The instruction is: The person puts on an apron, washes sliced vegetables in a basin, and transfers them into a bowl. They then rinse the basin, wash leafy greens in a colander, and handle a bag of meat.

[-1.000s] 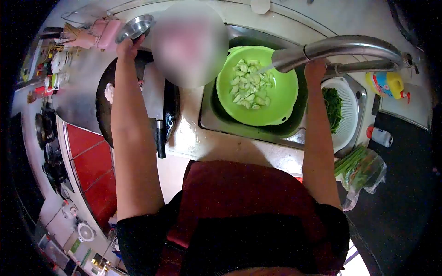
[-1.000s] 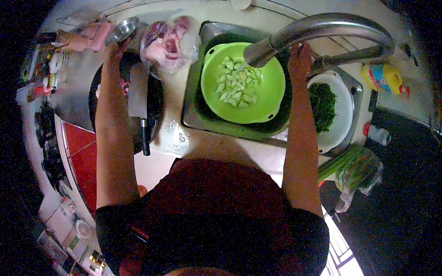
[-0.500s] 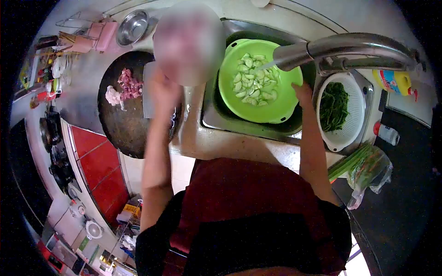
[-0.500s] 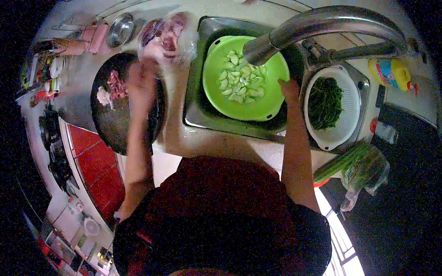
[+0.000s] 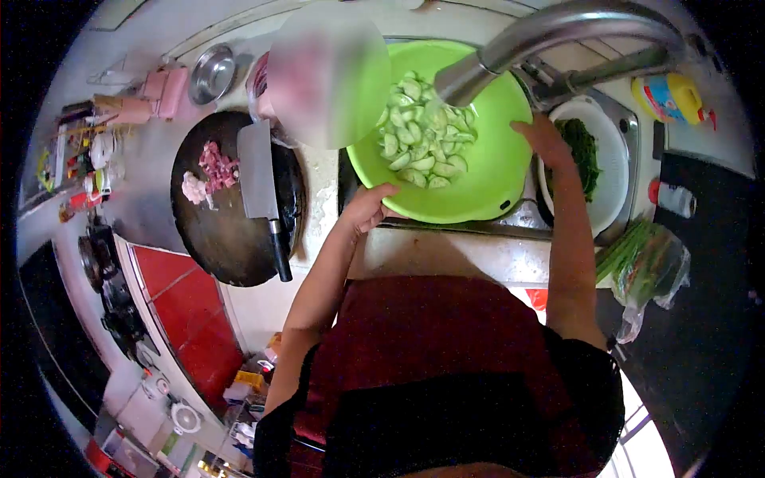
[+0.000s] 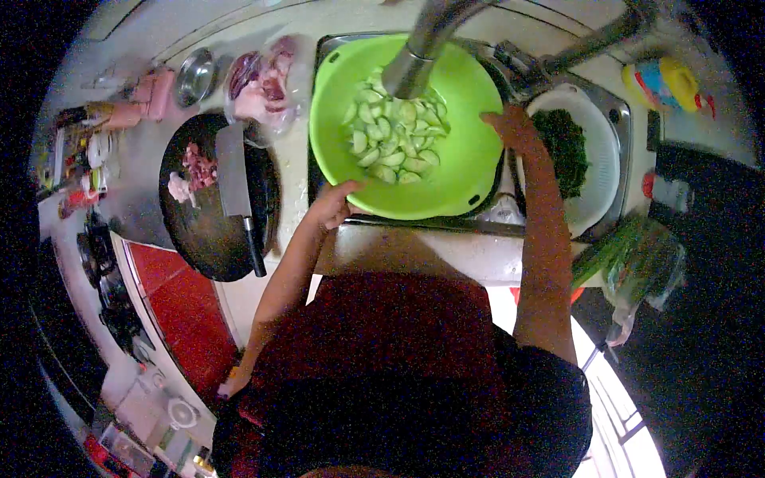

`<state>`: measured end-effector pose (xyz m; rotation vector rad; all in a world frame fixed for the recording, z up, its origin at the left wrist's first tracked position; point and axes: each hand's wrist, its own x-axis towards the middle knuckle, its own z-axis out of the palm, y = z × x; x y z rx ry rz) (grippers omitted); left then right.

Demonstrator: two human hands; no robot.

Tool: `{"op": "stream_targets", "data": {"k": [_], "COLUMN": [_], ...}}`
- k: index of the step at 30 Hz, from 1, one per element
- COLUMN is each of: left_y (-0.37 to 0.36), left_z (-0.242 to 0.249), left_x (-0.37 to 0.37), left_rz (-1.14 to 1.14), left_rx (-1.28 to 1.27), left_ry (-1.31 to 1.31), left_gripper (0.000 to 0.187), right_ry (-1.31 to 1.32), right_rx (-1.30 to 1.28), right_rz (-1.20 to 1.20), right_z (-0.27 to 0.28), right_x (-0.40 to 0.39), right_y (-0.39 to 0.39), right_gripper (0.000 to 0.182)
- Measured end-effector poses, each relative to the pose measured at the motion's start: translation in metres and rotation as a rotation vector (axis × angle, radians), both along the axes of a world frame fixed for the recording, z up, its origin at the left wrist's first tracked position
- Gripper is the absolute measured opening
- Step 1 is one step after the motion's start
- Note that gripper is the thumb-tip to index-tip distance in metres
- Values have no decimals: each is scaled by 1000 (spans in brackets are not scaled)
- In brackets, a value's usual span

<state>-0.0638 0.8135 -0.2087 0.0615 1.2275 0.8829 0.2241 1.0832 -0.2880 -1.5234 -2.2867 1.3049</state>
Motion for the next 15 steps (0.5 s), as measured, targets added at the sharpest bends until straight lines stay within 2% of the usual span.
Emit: {"op": "stream_targets", "data": {"k": [1, 2, 3, 4, 5, 6, 7, 8, 9, 10, 11, 12, 13, 15], "left_y": [-4, -8, -13, -20, -15, -25, -30, -35, -35, -43, -60, -61, -58, -61], "left_z": [-6, -13, -11, -14, 17, 23, 29, 35, 35, 41, 29, 37, 47, 67], "left_x": [3, 4, -8, -7, 3, -12, -16, -19, -15, -28, -50, -53, -53, -57], "left_rz": [91, 175, 59, 221, 356, 195, 248, 302, 411, 352, 360, 383, 409, 355], "left_rx": [23, 47, -46, -20, 26, 25, 10, -3, 92, 142, 74, 59, 46, 57], "left_ry": [36, 71, 133, 135, 184, 238, 239, 240, 264, 210, 184, 189, 192, 240], "left_gripper": [33, 30, 25, 22, 20, 16, 19, 22, 24, 33, 35, 34, 34, 30], "right_ry": [7, 10, 17, 217, 395, 574, 647, 640, 693, 555, 460, 333, 177, -86], "right_rx": [-15, -173, -332, -529, -570, -715, -685, -649, -679, -586, -567, -545, -536, -235], "right_rz": [4, 35, 59, -107, -115, -177, -156, -254, -276, -321, -318, -297, -272, 71], "right_z": [28, 53, 70, 75, 77, 78, 71, 68, 42, 33, 10, -7, -15, -55], "right_x": [-14, -22, -28, -34, -34, -34, -31, -29, -21, -20, -14, -10, -11, -5], "right_y": [-1, -1, -6, -17, -24, -28, -32, -39, -39, -45, -48, -53, -60, -62], "right_gripper": [58, 54, 50, 61, 67, 71, 70, 66, 59, 52, 41, 34, 47, 33]}}
